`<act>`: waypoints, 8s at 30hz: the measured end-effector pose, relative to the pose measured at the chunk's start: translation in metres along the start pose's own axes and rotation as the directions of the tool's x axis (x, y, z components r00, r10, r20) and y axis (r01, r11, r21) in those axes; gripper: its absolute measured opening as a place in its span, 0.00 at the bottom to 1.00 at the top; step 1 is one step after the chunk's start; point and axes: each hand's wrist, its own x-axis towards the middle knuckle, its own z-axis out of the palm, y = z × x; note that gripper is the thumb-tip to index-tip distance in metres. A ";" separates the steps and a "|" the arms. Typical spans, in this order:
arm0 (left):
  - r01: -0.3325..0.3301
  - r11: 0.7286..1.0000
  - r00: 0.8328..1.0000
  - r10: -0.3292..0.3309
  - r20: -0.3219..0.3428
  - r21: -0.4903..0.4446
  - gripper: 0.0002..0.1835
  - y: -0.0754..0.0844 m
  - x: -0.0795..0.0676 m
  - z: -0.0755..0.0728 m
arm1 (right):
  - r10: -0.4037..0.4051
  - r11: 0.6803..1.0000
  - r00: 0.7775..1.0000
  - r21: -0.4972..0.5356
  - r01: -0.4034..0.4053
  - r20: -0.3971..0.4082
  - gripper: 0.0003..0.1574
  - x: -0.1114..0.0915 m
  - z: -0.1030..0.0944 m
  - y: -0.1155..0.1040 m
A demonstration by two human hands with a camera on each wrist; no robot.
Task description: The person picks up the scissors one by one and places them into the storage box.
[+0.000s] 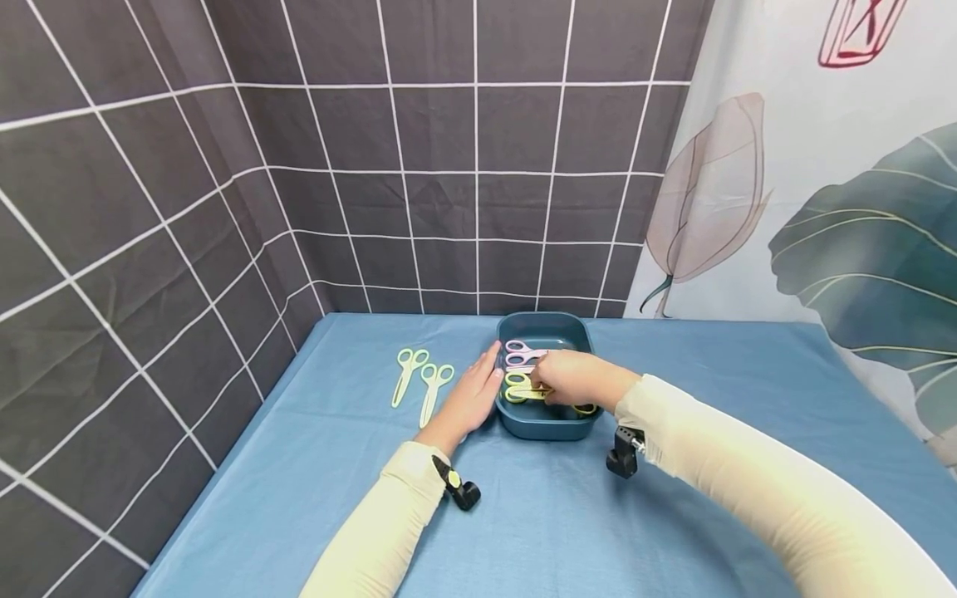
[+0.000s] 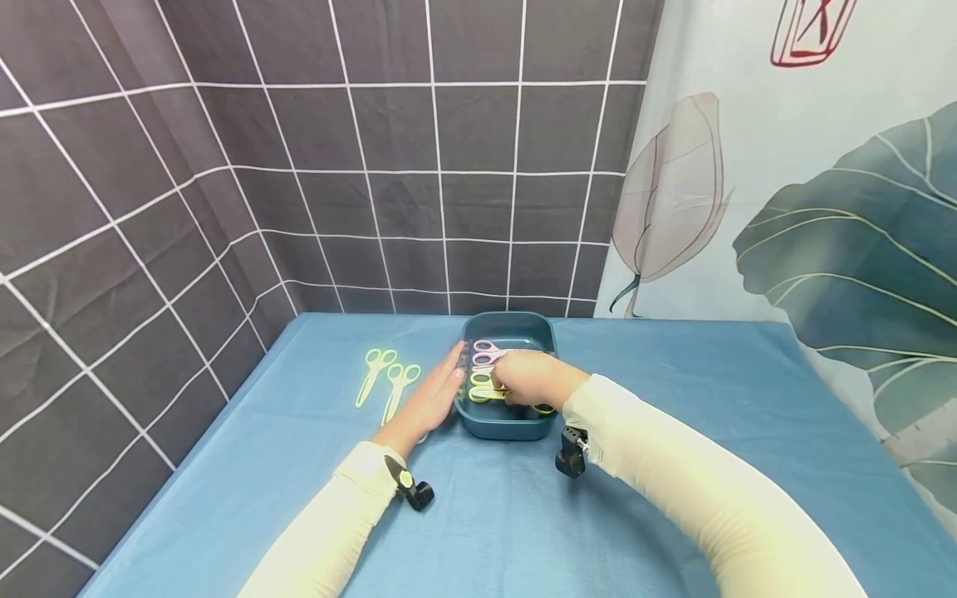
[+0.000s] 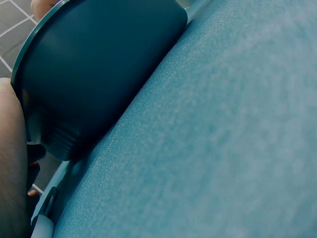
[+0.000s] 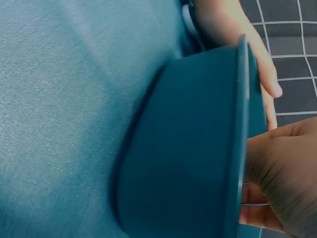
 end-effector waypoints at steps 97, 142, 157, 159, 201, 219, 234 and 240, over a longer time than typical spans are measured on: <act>0.062 0.996 0.998 -0.063 -0.011 -0.065 0.29 0.010 0.005 -0.007 | 0.557 0.686 0.717 0.719 -0.112 -0.419 0.33 -0.067 0.105 0.050; 0.553 0.803 0.830 -0.512 -0.220 0.220 0.13 -0.029 -0.020 -0.110 | 0.597 0.654 0.696 0.744 -0.134 -0.399 0.34 -0.067 0.108 0.049; 0.440 0.883 0.896 -0.420 -0.141 0.165 0.15 0.049 0.013 -0.111 | 0.600 0.643 0.698 0.754 -0.132 -0.390 0.33 -0.068 0.108 0.051; 0.447 0.884 0.894 -0.434 -0.116 0.139 0.16 0.065 0.019 -0.109 | 0.602 0.643 0.700 0.753 -0.140 -0.384 0.33 -0.068 0.108 0.052; 0.200 0.836 0.969 -0.245 0.023 0.510 0.16 0.106 0.085 -0.008 | 0.612 0.634 0.694 0.760 -0.143 -0.380 0.33 -0.066 0.106 0.049; -0.129 0.761 0.949 -0.091 0.301 0.636 0.08 0.082 0.101 -0.006 | 0.607 0.638 0.695 0.758 -0.136 -0.387 0.33 -0.066 0.108 0.049; -0.215 0.699 0.947 -0.020 0.320 0.682 0.07 0.093 0.112 -0.017 | 0.616 0.641 0.688 0.752 -0.155 -0.384 0.34 -0.072 0.108 0.051; -0.239 0.698 0.933 -0.026 0.358 0.675 0.05 0.100 0.119 -0.019 | 0.617 0.639 0.682 0.755 -0.144 -0.392 0.33 -0.070 0.110 0.051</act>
